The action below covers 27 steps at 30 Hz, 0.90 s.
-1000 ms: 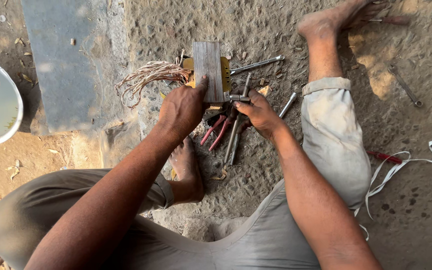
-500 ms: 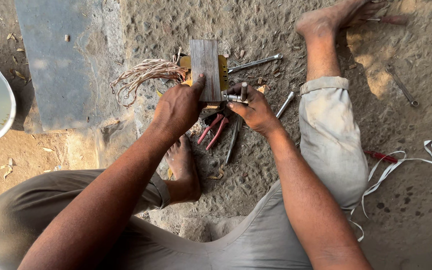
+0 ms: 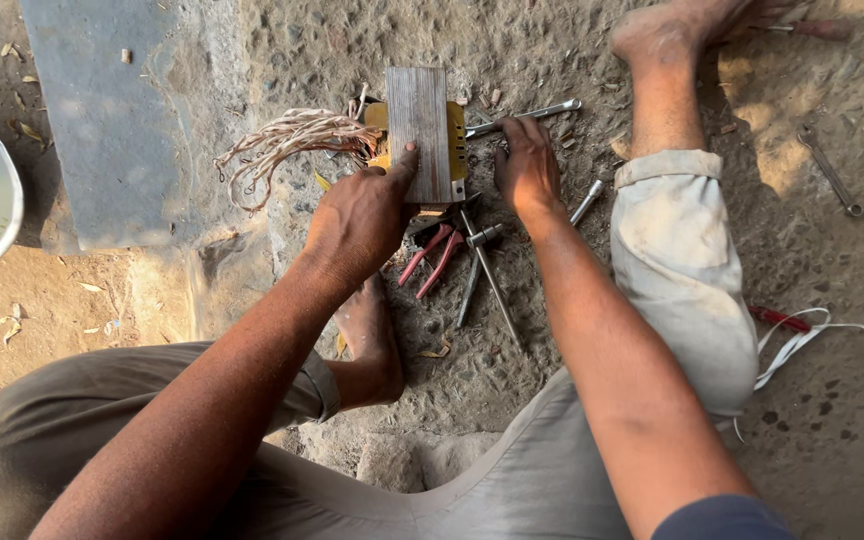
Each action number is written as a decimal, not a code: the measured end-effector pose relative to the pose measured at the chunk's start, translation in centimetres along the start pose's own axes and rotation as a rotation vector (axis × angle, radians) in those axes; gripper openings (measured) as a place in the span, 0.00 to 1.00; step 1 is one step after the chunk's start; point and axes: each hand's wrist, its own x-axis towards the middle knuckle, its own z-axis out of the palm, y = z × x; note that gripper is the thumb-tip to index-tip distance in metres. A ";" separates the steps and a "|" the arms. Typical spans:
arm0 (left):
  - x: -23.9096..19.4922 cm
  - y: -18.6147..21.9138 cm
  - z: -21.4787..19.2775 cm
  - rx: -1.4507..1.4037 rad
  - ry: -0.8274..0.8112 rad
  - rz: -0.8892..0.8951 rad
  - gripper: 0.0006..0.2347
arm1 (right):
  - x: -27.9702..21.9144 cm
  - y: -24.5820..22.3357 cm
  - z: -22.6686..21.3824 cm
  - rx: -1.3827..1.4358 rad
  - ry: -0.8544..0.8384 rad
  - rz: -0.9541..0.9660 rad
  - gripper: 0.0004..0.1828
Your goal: The person sits on the ground and repairs a small electronic device using pliers, a screwdriver, and a wrench. They remove and reattach metal plates and wires, adjusting components within the device casing.
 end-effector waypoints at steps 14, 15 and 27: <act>0.0 -0.6 -0.1 -0.042 -0.009 -0.037 0.29 | 0.3 1.8 1.8 -0.190 -0.008 0.021 0.22; 0.1 -0.6 -0.1 -0.034 -0.033 -0.063 0.29 | 0.1 1.6 1.0 0.055 0.001 0.158 0.15; 0.0 -0.7 -0.1 0.030 0.002 -0.002 0.29 | -11.6 -10.5 -8.3 1.103 -0.123 0.497 0.16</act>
